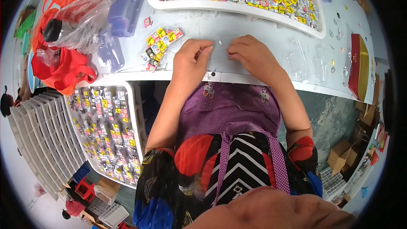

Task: Assembling small printed toy blocks into organized sets or trays.

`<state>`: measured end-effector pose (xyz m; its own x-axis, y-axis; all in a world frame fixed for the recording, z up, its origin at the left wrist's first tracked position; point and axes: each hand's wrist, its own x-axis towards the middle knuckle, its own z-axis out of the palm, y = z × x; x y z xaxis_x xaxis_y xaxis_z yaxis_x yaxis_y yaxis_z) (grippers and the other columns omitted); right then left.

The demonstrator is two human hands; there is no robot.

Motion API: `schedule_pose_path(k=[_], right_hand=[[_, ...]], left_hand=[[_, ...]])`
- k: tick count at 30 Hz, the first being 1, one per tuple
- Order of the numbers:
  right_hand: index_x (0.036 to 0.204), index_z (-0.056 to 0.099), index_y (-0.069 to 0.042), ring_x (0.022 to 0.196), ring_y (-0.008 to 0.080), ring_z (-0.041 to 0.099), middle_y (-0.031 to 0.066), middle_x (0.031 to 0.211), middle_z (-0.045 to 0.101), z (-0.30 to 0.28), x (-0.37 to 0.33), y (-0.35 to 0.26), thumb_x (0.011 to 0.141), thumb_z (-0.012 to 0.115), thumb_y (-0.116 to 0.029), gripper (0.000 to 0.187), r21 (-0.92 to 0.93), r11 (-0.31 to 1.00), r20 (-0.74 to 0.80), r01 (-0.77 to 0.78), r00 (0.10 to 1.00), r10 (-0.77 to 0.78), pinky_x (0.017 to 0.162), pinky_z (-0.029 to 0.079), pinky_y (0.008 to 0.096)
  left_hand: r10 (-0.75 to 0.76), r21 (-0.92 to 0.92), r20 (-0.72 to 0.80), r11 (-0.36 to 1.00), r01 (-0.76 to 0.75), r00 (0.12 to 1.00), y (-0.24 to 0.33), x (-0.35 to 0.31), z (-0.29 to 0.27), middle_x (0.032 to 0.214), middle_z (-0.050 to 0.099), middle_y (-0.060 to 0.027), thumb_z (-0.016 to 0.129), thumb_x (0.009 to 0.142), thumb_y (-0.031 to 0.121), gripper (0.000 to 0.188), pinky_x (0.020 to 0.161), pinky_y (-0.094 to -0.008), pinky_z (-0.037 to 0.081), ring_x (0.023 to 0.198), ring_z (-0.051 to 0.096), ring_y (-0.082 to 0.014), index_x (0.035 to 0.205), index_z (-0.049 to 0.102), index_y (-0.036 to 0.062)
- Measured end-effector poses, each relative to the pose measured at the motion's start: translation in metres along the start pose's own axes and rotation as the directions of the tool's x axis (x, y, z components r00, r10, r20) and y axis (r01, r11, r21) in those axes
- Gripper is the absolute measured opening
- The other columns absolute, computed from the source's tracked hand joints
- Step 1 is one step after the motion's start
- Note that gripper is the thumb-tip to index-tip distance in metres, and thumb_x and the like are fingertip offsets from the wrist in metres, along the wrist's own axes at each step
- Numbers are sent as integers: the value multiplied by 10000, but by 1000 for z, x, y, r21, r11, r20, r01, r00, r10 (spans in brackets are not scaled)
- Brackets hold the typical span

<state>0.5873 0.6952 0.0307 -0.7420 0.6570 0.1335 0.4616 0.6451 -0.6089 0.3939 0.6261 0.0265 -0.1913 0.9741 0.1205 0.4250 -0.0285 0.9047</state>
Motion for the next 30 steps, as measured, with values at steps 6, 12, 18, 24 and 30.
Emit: schedule_pose_path(k=[6, 12, 18, 24, 30], right_hand=[[963, 655, -50, 925, 285, 553, 83, 998, 605, 5, -6, 1, 784, 581, -12, 197, -44, 999, -58, -9, 998, 7, 801, 474, 349], [993, 644, -64, 874, 269, 543, 79, 998, 593, -3, -7, -2, 716, 554, 19, 303, -222, 971, -21, 86, 995, -93, 765, 470, 350], [1025, 606, -52, 879, 238, 540, 48, 1018, 576, 4, -16, -4, 727, 541, -62, 305, -376, 911, -57, 172, 977, -207, 747, 459, 344], [1061, 585, -39, 937, 209, 547, 38, 1065, 572, -4, -19, -3, 734, 545, -84, 332, -474, 862, 48, 182, 982, -181, 776, 459, 340], [1109, 590, -91, 994, 219, 552, 48, 1082, 597, -28, -18, -2, 807, 519, -75, 310, -402, 893, 55, 204, 978, -199, 819, 456, 360]], left_hand=[[52, 30, 25, 998, -53, 998, -4, 0, 1, 827, 600, -132, 633, 831, 36, 110, 631, -304, 476, 687, 594, -234, 937, 650, 12], [100, 67, 65, 992, -104, 993, 1, 1, 2, 839, 600, -152, 631, 824, 37, 107, 655, -339, 484, 734, 604, -301, 926, 642, 9], [151, 98, 132, 982, -164, 980, 0, -1, 9, 831, 594, -140, 624, 822, 13, 113, 637, -301, 460, 708, 578, -251, 934, 641, 4], [150, 109, 163, 980, -168, 975, 7, -3, 8, 827, 591, -133, 623, 825, 10, 112, 626, -302, 455, 702, 572, -250, 936, 642, 4], [143, 142, 177, 975, -169, 974, 16, 2, 1, 825, 590, -123, 629, 826, 11, 121, 602, -284, 448, 676, 563, -210, 946, 646, 9]])
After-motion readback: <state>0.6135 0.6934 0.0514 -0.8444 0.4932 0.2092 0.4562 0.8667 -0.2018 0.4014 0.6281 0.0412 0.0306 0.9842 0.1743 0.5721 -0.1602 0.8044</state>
